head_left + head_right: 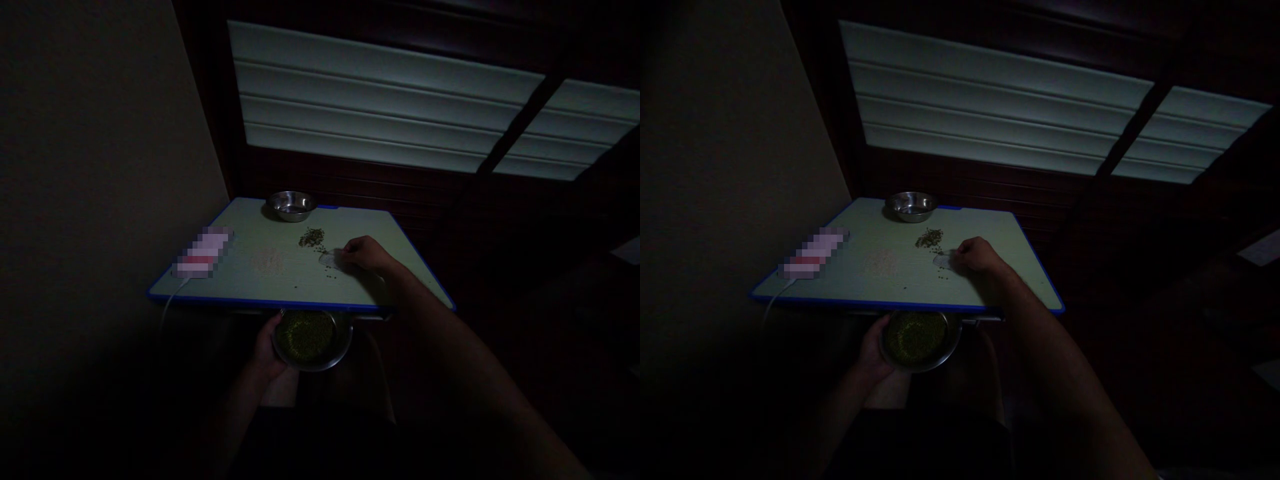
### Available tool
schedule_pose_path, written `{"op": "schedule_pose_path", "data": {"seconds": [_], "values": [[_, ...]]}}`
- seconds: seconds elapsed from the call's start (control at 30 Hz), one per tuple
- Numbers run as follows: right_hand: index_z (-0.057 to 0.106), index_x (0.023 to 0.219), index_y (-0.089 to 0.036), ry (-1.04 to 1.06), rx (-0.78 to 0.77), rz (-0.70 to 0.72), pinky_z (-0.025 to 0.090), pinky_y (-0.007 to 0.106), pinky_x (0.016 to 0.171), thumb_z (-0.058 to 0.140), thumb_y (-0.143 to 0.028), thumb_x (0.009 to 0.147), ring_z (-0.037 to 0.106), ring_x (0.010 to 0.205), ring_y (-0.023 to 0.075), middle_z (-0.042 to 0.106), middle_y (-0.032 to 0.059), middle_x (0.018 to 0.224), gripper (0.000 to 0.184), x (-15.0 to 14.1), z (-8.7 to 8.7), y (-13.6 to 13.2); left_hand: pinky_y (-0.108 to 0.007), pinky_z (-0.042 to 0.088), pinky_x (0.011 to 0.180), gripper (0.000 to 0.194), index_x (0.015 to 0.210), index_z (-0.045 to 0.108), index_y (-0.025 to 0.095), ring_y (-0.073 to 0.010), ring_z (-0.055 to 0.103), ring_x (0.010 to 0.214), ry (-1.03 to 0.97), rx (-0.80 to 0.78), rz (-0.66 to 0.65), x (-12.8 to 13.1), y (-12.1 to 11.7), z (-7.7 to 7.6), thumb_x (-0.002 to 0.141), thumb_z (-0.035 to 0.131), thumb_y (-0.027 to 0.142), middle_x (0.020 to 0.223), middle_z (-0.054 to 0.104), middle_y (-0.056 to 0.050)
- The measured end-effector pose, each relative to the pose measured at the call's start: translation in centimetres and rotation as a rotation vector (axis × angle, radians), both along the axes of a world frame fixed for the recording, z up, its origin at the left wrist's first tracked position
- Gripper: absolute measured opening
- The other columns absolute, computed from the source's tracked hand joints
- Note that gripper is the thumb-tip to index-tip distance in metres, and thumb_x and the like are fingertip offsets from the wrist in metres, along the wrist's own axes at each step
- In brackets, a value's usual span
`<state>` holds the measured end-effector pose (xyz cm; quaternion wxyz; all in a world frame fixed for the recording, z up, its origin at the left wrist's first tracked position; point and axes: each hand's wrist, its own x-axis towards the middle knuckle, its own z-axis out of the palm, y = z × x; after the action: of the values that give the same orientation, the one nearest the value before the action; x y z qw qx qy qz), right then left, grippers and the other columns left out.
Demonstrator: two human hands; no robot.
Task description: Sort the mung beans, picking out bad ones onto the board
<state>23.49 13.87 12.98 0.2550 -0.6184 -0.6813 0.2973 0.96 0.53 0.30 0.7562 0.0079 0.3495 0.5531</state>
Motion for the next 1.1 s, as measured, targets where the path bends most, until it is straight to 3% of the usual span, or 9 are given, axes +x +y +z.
{"op": "schedule_pose_path", "data": {"seconds": [0.4,0.7,0.83,1.1], "values": [[0.068,0.072,-0.014,-0.071,-0.031,0.055,0.038,0.022,0.053,0.073,-0.025,0.067,0.054,0.056,0.0104,0.065,0.0020,0.063,0.013,-3.0,-0.6,-2.4,-0.044,0.049,0.091,0.020,0.088,0.072,0.015,-0.0260,0.071,0.084,-0.024,0.014,0.023,-0.3,-0.1,-0.1,0.080,0.056,0.024,0.079,0.076,-0.007],[0.067,0.070,-0.014,0.013,-0.083,0.177,0.038,0.021,0.051,0.074,-0.025,0.067,0.053,0.052,0.0094,0.063,0.0010,0.059,0.013,-5.0,-0.4,-3.1,-0.047,0.044,0.099,0.039,0.118,0.065,0.018,-0.0289,0.069,0.098,-0.130,0.071,-0.020,-1.4,0.0,-1.6,0.083,0.055,0.033,0.093,0.077,-0.009],[0.067,0.069,-0.014,0.046,-0.126,0.200,0.038,0.021,0.049,0.072,-0.025,0.068,0.051,0.049,0.0091,0.060,-0.0005,0.055,0.012,-5.5,-0.2,-3.8,-0.046,0.042,0.101,0.041,0.122,0.063,0.019,-0.0283,0.068,0.101,-0.155,0.084,0.002,-1.5,0.0,-1.8,0.084,0.054,0.033,0.095,0.077,-0.008],[0.069,0.067,-0.015,-0.092,-0.084,0.194,0.038,0.022,0.053,0.072,-0.028,0.068,0.054,0.054,0.0101,0.065,0.0015,0.061,0.014,-6.2,0.6,-5.0,-0.046,0.042,0.101,0.040,0.122,0.063,0.019,-0.0282,0.067,0.103,-0.161,0.088,0.008,-1.4,0.1,-1.8,0.085,0.054,0.033,0.095,0.077,-0.008]]}}
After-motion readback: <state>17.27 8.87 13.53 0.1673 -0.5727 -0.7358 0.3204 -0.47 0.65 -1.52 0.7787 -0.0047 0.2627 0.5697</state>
